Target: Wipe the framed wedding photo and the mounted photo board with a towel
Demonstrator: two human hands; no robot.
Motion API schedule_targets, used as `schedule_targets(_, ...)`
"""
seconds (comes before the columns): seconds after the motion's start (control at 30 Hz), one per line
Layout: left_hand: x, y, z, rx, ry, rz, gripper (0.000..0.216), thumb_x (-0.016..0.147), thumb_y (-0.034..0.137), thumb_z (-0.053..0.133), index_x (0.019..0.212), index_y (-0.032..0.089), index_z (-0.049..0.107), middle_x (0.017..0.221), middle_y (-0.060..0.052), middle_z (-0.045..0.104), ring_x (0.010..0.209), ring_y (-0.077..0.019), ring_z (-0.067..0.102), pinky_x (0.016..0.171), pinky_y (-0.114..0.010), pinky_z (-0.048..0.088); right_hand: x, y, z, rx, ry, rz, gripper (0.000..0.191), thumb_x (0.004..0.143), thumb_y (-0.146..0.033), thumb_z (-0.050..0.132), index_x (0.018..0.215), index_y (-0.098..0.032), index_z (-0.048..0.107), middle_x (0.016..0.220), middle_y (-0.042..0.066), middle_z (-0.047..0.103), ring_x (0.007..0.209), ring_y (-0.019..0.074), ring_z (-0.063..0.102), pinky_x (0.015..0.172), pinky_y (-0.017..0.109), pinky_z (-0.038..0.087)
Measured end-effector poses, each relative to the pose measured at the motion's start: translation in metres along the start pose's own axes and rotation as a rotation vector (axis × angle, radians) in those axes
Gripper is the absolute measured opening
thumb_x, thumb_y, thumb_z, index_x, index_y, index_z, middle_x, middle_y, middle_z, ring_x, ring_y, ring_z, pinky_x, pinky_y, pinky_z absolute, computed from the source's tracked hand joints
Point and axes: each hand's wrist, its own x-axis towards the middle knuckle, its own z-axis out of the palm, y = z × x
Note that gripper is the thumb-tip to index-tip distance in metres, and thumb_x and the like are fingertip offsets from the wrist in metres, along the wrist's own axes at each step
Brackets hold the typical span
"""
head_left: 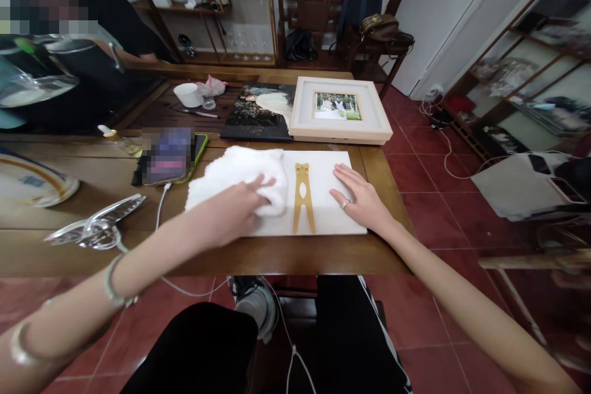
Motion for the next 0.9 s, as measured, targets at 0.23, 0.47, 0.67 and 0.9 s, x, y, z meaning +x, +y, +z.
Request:
schedule_targets(0.23, -0.017, 0.052, 0.023, -0.048, 0.198, 0.092, 0.040, 0.076, 0.006, 0.044, 0.106, 0.014, 0.069, 0.151, -0.014, 0.036, 0.140, -0.0311, 0.034, 0.109, -0.047, 0.041, -0.002, 0.005, -0.004, 0.010, -0.159, -0.040, 0.059, 0.096, -0.045, 0.040, 0.149, -0.022, 0.032, 0.157, 0.007, 0.028, 0.147, 0.0247, 0.021, 0.121, 0.051, 0.019)
schedule_targets(0.47, 0.061, -0.009, 0.014, -0.028, 0.209, 0.067, 0.048, 0.078, 0.004, 0.041, 0.121, 0.008, 0.060, 0.157, -0.017, 0.022, 0.145, -0.0350, 0.014, 0.114, -0.059, 0.021, -0.003, 0.003, -0.004, 0.005, -0.126, -0.038, 0.058, 0.095, -0.042, 0.040, 0.147, -0.018, 0.036, 0.155, 0.010, 0.033, 0.146, 0.0245, 0.024, 0.120, 0.050, 0.022)
schedule_targets(0.67, 0.040, -0.013, 0.023, -0.063, 0.149, 0.127, 0.054, 0.072, -0.002, 0.041, 0.118, 0.014, 0.064, 0.158, -0.010, 0.018, 0.147, -0.0306, 0.007, 0.115, -0.059, 0.018, -0.003, 0.004, -0.003, 0.009, -0.112, -0.042, 0.057, 0.095, -0.041, 0.042, 0.147, -0.020, 0.036, 0.155, 0.009, 0.034, 0.145, 0.0247, 0.026, 0.119, 0.051, 0.023)
schedule_targets(0.9, -0.041, 0.017, 0.036, -0.162, 0.157, 0.300, 0.043, 0.067, -0.006, 0.041, 0.080, 0.020, 0.073, 0.157, 0.002, 0.023, 0.147, -0.0222, 0.014, 0.121, -0.050, 0.012, -0.003, 0.003, -0.002, 0.000, -0.107, -0.029, 0.056, 0.094, -0.039, 0.043, 0.146, -0.017, 0.039, 0.154, 0.011, 0.036, 0.145, 0.0245, 0.026, 0.120, 0.049, 0.024)
